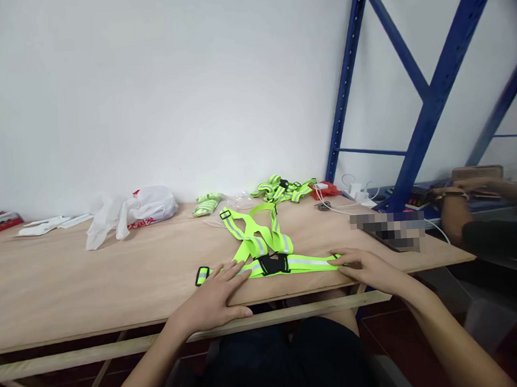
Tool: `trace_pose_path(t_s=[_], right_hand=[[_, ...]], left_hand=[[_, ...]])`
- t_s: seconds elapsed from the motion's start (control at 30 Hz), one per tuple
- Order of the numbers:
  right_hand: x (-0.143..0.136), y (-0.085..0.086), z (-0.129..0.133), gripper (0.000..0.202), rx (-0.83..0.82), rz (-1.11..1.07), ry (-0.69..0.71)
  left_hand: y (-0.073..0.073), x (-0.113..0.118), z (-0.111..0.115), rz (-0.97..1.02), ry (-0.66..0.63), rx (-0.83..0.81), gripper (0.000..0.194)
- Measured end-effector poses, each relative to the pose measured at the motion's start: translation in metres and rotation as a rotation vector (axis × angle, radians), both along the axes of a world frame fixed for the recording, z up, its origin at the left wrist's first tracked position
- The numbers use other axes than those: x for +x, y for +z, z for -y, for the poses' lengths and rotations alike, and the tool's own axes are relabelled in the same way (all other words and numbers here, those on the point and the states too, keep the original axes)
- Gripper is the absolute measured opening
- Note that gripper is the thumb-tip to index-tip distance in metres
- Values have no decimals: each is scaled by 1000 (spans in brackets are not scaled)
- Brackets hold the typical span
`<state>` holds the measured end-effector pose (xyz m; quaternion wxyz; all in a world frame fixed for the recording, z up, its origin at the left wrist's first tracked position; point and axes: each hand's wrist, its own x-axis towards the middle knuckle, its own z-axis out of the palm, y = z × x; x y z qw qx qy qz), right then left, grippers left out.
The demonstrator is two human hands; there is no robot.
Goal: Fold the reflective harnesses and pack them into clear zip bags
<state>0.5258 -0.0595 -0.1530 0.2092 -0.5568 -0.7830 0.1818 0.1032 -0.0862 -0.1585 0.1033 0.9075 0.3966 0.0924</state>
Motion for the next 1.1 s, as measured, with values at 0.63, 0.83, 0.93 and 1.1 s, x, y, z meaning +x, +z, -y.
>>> trace_pose_path(t_s=[0.63,0.83,0.93,1.1], right_hand=[[-15,5,12,45,65,98,12],[-63,-6,13,55,266,40,118],[-88,-11,14,53,225,79,226],[-98,-12,7,49,211,115,250]], left_hand=[[2,83,4,-119,-94,180,79],[-4,79,15,-62,-124,255,75],[-11,80,16,-37,-129,287,78],[-17,80,14,-35,-124,304,76]])
